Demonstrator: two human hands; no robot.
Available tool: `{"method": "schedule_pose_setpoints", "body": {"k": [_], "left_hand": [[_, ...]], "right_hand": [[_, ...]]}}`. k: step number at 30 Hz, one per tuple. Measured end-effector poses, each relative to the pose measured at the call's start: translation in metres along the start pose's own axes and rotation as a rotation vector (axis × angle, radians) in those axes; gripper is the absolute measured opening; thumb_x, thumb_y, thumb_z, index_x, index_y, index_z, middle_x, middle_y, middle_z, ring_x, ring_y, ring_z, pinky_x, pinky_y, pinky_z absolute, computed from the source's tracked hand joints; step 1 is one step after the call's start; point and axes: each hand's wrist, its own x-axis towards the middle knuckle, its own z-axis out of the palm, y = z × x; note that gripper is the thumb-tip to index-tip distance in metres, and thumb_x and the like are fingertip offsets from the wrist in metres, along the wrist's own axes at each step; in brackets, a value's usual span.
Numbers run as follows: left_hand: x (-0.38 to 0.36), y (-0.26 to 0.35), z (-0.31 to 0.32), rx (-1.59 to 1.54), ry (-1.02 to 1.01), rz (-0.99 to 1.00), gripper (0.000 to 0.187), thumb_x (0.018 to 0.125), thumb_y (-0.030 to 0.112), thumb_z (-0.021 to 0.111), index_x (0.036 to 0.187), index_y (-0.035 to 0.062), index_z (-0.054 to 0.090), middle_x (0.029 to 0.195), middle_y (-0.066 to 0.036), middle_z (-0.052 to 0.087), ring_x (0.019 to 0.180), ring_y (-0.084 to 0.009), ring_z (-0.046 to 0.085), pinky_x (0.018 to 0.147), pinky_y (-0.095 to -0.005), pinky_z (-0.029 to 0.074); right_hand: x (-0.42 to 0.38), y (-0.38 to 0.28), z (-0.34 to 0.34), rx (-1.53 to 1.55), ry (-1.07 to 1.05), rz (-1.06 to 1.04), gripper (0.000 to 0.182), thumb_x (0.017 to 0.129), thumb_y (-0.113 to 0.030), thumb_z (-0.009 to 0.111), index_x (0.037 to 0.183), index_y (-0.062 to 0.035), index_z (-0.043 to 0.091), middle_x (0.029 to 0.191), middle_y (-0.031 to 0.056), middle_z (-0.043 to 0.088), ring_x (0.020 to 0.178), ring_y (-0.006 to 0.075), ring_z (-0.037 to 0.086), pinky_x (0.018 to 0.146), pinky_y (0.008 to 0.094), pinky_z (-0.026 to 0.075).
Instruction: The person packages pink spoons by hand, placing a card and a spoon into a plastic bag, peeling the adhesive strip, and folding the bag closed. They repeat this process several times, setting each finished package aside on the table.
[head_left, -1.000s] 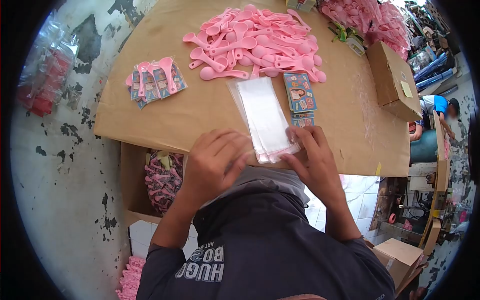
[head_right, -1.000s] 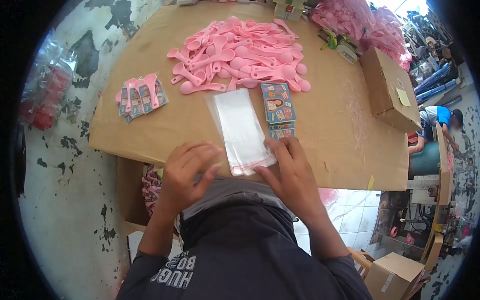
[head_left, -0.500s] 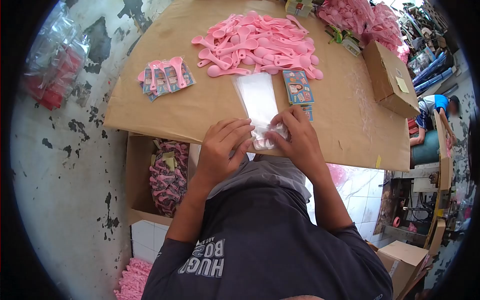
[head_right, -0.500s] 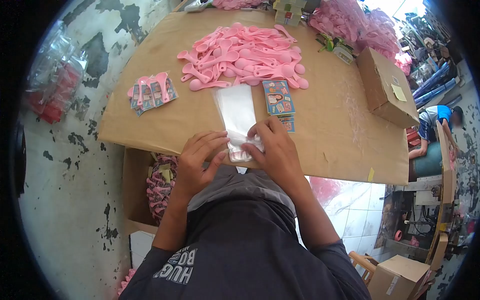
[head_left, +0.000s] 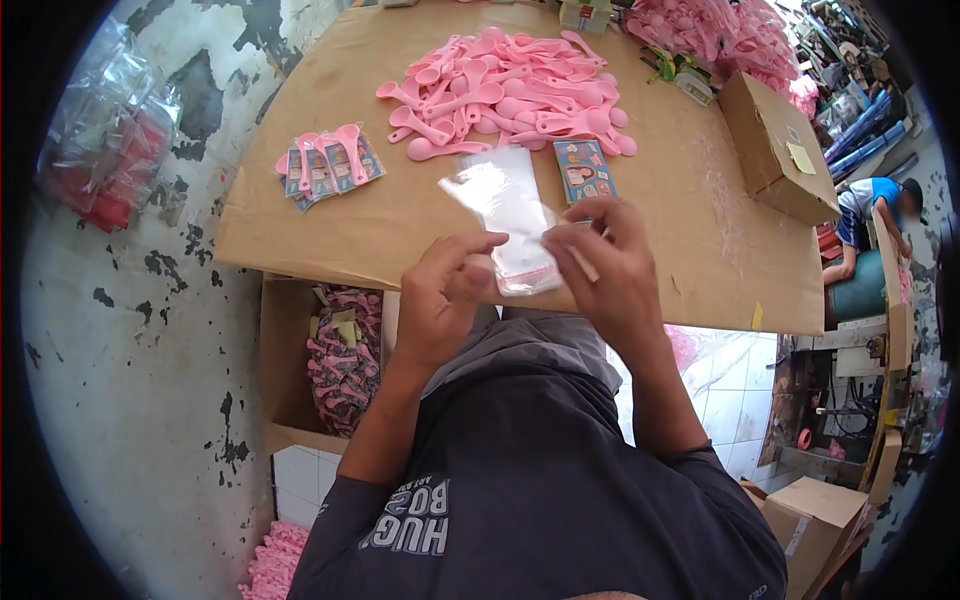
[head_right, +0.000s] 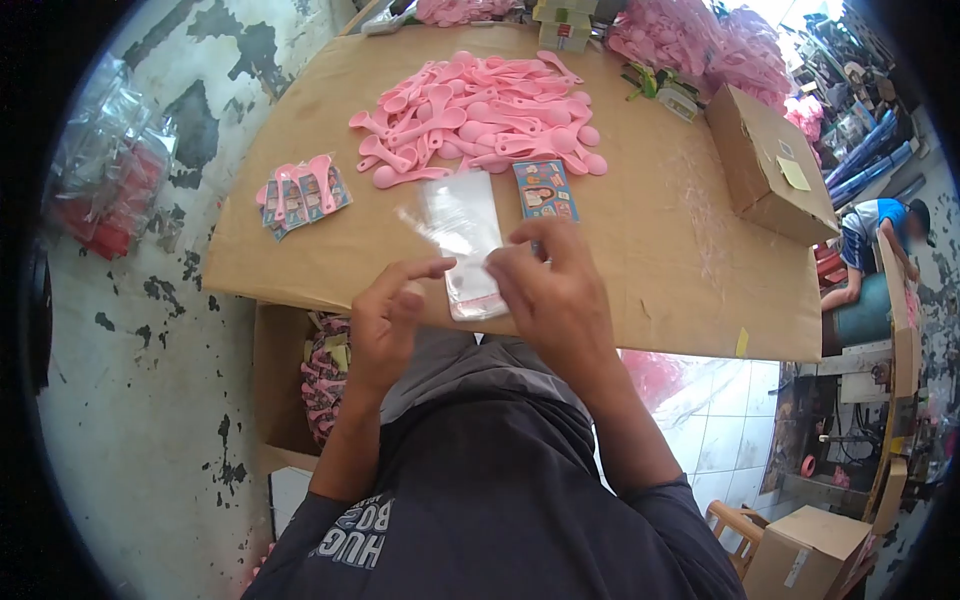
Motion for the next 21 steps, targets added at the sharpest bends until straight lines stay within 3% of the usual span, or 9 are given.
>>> {"method": "schedule_pose_setpoints", "body": {"k": [1,2,5,8,11,17,19,20,21], "left_hand": [[0.003,0.005,0.001,-0.244,0.02,-0.139,0.032,0.105,0.027,0.058,0.118,-0.0004,0.069,0.108,-0.012,0.073,0.103,-0.0223,0.067,0.091,-0.0364,0.051],[0.007,0.009,0.001,-0.247,0.012,-0.136,0.032,0.105,0.027,0.058,0.118,-0.0004,0.069,0.108,-0.012,0.073,0.103,-0.0223,0.067,0.091,-0.0364,0.051],[0.02,0.018,0.003,-0.538,-0.116,-0.471,0.038,0.104,0.03,0.056,0.121,-0.0025,0.066,0.111,-0.013,0.072,0.092,-0.0113,0.066,0.079,-0.0254,0.05],[0.023,0.019,0.011,-0.787,-0.075,-0.551,0.04,0.103,0.027,0.057,0.131,-0.0021,0.057,0.113,-0.016,0.071,0.098,-0.0179,0.07,0.085,-0.0308,0.056],[0.023,0.018,0.009,-0.969,-0.06,-0.593,0.044,0.102,0.023,0.058,0.137,-0.0018,0.05,0.113,-0.019,0.07,0.106,-0.0237,0.07,0.092,-0.0352,0.058],[0.015,-0.004,0.012,-1.064,0.008,-0.576,0.029,0.105,0.018,0.054,0.129,0.0012,0.052,0.115,-0.025,0.069,0.105,-0.0271,0.072,0.085,-0.0353,0.062],[0.018,-0.007,0.008,-1.086,0.081,-0.556,0.027,0.106,0.017,0.054,0.128,0.0024,0.051,0.115,-0.027,0.069,0.104,-0.0285,0.072,0.085,-0.0359,0.062],[0.02,-0.007,0.007,-1.106,0.146,-0.535,0.024,0.107,0.016,0.053,0.127,0.0035,0.051,0.116,-0.028,0.069,0.103,-0.0298,0.073,0.084,-0.0366,0.063],[0.023,-0.007,0.005,-1.16,0.165,-0.523,0.024,0.106,0.015,0.055,0.126,0.0046,0.049,0.115,-0.027,0.069,0.102,-0.0315,0.073,0.085,-0.0363,0.063]], "right_hand": [[-0.001,-0.006,-0.002,-0.006,-0.065,-0.044,0.009,0.085,-0.007,0.073,0.094,-0.0052,0.072,0.103,0.011,0.06,0.088,0.0276,0.059,0.074,0.0392,0.049],[-0.002,-0.011,-0.004,-0.011,-0.129,-0.088,0.011,0.084,-0.007,0.073,0.095,-0.0064,0.072,0.104,0.0106,0.06,0.088,0.0274,0.058,0.074,0.0392,0.049],[-0.001,-0.019,-0.005,-0.005,-0.166,-0.126,0.015,0.082,-0.006,0.073,0.096,-0.0067,0.071,0.106,0.0099,0.06,0.089,0.0268,0.058,0.075,0.0384,0.051],[0.0,-0.017,-0.008,-0.004,-0.193,-0.135,0.016,0.082,-0.006,0.073,0.097,-0.007,0.07,0.106,0.0097,0.06,0.092,0.0266,0.059,0.076,0.0378,0.053],[0.005,-0.012,-0.007,-0.014,-0.208,-0.137,0.018,0.082,-0.006,0.074,0.1,-0.0077,0.071,0.107,0.0095,0.06,0.094,0.0263,0.059,0.076,0.0378,0.053],[0.022,-0.001,-0.02,0.185,-0.346,-0.185,0.017,0.084,-0.014,0.077,0.097,-0.0059,0.07,0.105,0.0095,0.061,0.091,0.0225,0.059,0.071,0.0351,0.051],[0.028,0.017,-0.024,0.4,-0.181,0.064,0.026,0.086,-0.024,0.079,0.097,-0.0038,0.068,0.096,0.0096,0.061,0.081,0.0194,0.058,0.068,0.0329,0.049],[0.033,0.022,-0.022,0.392,-0.18,0.073,0.026,0.086,-0.024,0.079,0.097,-0.0038,0.068,0.096,0.0096,0.061,0.081,0.0194,0.058,0.068,0.0329,0.049],[0.039,0.028,-0.02,0.218,-0.105,0.229,0.03,0.087,-0.028,0.079,0.099,-0.0035,0.067,0.091,0.009,0.061,0.078,0.0185,0.058,0.067,0.032,0.048]]}}
